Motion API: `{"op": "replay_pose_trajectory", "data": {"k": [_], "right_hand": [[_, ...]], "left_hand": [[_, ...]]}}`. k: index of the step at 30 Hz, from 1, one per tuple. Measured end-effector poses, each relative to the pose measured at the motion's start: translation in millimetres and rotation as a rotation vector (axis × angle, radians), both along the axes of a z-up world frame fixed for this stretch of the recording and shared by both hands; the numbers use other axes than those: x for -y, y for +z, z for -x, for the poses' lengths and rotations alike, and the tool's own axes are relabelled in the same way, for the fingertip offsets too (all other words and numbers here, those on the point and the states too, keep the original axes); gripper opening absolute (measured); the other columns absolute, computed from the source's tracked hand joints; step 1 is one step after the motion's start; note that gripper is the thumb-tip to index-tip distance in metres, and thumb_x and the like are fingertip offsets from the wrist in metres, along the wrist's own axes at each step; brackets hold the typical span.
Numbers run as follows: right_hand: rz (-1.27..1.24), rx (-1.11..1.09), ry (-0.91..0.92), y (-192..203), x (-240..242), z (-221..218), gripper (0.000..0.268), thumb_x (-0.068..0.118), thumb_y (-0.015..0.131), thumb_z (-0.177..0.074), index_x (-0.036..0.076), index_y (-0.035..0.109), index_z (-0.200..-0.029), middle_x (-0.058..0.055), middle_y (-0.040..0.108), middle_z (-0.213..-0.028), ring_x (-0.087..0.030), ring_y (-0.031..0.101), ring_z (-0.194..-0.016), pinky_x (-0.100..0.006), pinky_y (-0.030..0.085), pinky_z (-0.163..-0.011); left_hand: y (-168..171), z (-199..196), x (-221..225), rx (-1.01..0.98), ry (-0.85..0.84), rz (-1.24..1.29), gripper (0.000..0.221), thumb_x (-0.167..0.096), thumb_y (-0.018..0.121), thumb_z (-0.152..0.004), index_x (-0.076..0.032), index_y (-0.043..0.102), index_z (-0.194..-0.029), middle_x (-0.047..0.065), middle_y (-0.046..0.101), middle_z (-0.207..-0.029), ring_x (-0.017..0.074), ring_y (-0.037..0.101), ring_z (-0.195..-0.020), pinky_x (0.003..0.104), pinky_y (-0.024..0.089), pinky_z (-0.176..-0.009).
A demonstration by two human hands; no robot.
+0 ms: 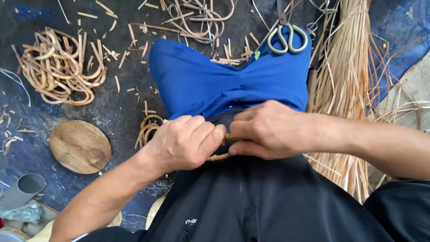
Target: The person sits on the floor and binds thin rattan strips around a thicker rattan stick, wrapping the strip tightly along the rod. They cut the strip with scissors, then bend a curved rattan piece and continue wrapping and securing the strip around the frame by hand.
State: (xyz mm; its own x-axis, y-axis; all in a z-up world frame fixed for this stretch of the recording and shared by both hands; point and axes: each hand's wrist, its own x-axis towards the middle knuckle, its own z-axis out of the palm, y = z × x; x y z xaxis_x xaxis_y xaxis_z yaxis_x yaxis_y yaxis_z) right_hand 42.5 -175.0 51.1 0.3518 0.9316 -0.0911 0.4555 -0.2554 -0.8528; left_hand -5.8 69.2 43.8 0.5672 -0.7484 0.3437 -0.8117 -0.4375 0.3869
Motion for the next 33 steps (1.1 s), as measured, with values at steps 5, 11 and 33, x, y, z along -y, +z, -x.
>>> {"op": "replay_pose_trajectory", "data": {"k": [5, 11, 33], "right_hand": [[0.095, -0.004, -0.007, -1.7, 5.1, 9.3, 0.035, 0.035, 0.072, -0.090, 0.007, 0.060, -0.073, -0.009, 0.062, -0.069, -0.032, 0.066, -0.069, -0.045, 0.052, -0.059], [-0.063, -0.005, 0.067, -0.2, 6.2, 18.9, 0.034, 0.033, 0.072, -0.090, 0.007, 0.059, -0.073, -0.010, 0.061, -0.067, -0.033, 0.065, -0.066, -0.045, 0.052, -0.058], [-0.408, -1.514, -0.030, -58.1, 0.8, 52.6, 0.040, 0.013, 0.079, -0.093, 0.000, 0.057, -0.124, -0.004, 0.063, -0.108, -0.013, 0.061, -0.101, -0.031, 0.053, -0.091]], "left_hand": [[15.6, 2.8, 5.3, -0.073, -0.018, -0.010, 0.018, -0.020, 0.070, -0.094, -0.004, 0.063, -0.092, 0.000, 0.048, -0.068, 0.0166, 0.054, -0.062, 0.032, 0.044, -0.054], [29.2, 4.9, 10.1, -0.130, -0.092, -0.016, 0.019, -0.022, 0.070, -0.090, -0.008, 0.059, -0.083, 0.001, 0.048, -0.069, 0.0174, 0.054, -0.064, 0.033, 0.044, -0.055], [14.6, 22.3, -8.2, -0.239, -0.073, 0.254, 0.064, -0.028, 0.077, -0.107, 0.001, 0.035, -0.146, -0.004, 0.049, -0.072, 0.0134, 0.049, -0.060, 0.034, 0.034, -0.055]]}}
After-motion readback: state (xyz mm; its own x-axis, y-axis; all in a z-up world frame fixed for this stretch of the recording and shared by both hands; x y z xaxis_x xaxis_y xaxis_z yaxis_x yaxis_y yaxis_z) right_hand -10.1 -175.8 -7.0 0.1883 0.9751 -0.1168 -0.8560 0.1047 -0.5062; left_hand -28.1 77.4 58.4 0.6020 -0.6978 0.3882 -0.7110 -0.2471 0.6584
